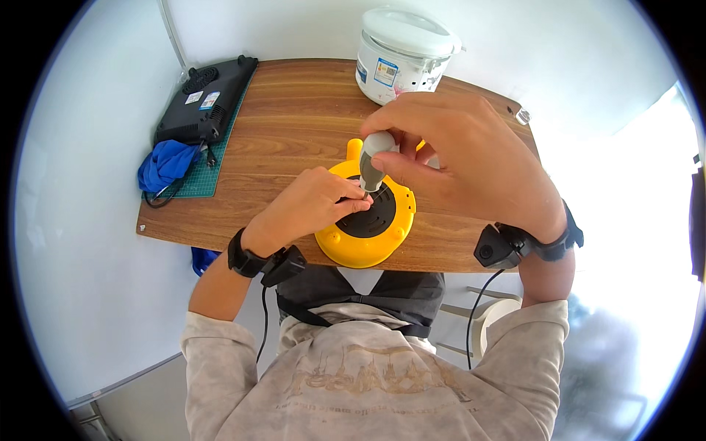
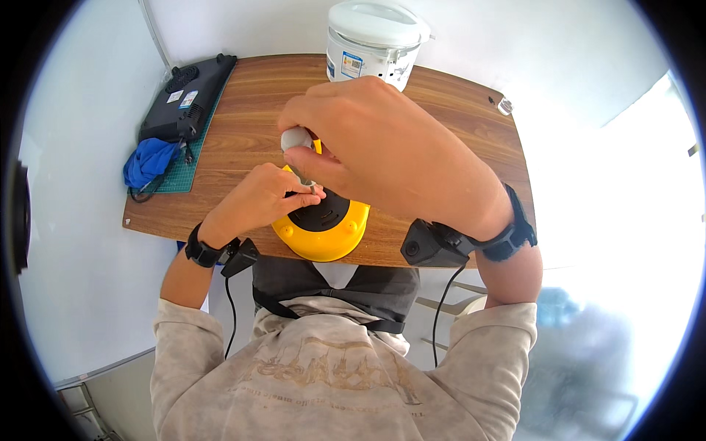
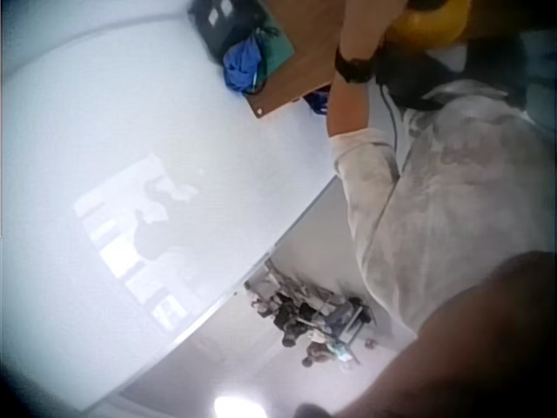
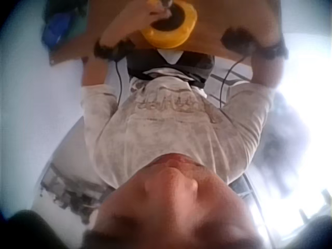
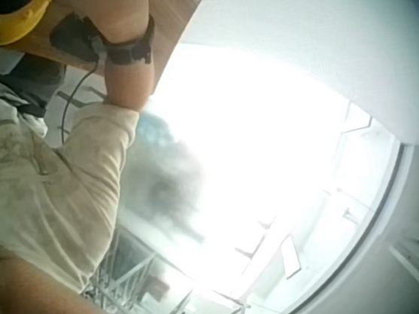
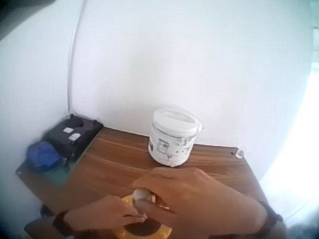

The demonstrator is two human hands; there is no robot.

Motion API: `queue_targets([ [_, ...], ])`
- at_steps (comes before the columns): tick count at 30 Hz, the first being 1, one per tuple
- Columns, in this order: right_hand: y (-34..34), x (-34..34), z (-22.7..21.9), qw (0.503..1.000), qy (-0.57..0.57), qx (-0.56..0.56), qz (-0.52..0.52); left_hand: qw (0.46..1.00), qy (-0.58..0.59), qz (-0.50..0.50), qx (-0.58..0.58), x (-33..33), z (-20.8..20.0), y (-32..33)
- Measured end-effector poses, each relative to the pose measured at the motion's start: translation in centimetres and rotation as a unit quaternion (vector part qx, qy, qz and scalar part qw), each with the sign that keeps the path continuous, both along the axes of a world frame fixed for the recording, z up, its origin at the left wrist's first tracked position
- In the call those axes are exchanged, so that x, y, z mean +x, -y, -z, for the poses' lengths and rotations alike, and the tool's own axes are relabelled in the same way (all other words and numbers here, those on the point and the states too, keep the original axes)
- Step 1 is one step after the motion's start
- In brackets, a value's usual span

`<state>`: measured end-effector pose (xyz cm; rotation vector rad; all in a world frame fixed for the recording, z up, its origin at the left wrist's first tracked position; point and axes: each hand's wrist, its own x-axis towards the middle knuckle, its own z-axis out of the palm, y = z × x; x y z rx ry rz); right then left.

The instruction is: The person uses a screwdriver to tighten screws on the bottom of a yellow pot, then places a glass lid on top. They then pick up a black appliance and place it on the table.

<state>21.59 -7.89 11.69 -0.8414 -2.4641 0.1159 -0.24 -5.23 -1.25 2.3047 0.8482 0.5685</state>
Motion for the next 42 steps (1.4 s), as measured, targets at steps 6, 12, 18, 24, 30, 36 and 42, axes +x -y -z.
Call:
queue_targets([
  [6,0.0,-1.6,0.0,0.983,0.084,0.097,0.131,0.999,-0.026,-0.003,0.023,-0.1,0.4,-0.2],
  [12,0.1,-2.5,0.4,0.959,0.145,0.123,0.209,1.0,-0.005,0.003,0.029,0.1,0.4,-0.2],
  [18,1.1,-1.3,0.6,0.991,-0.003,0.009,0.137,0.999,-0.022,0.001,0.028,-0.3,0.2,0.0],
  [24,0.7,0.0,-0.3,0.999,-0.009,0.02,0.03,1.0,-0.024,0.011,0.016,-0.2,0.4,-0.3],
  [30,0.6,-1.2,-0.3,0.994,0.018,0.03,0.102,0.999,-0.03,0.006,0.039,-0.2,0.5,0.0],
  [36,0.6,-1.7,0.4,0.953,0.128,0.134,0.241,0.998,-0.05,0.0,0.035,0.1,-0.3,0.4],
  [42,0.6,-2.3,1.1,0.972,0.096,0.094,0.195,0.999,-0.043,0.006,0.03,-0.3,0.1,0.1],
])
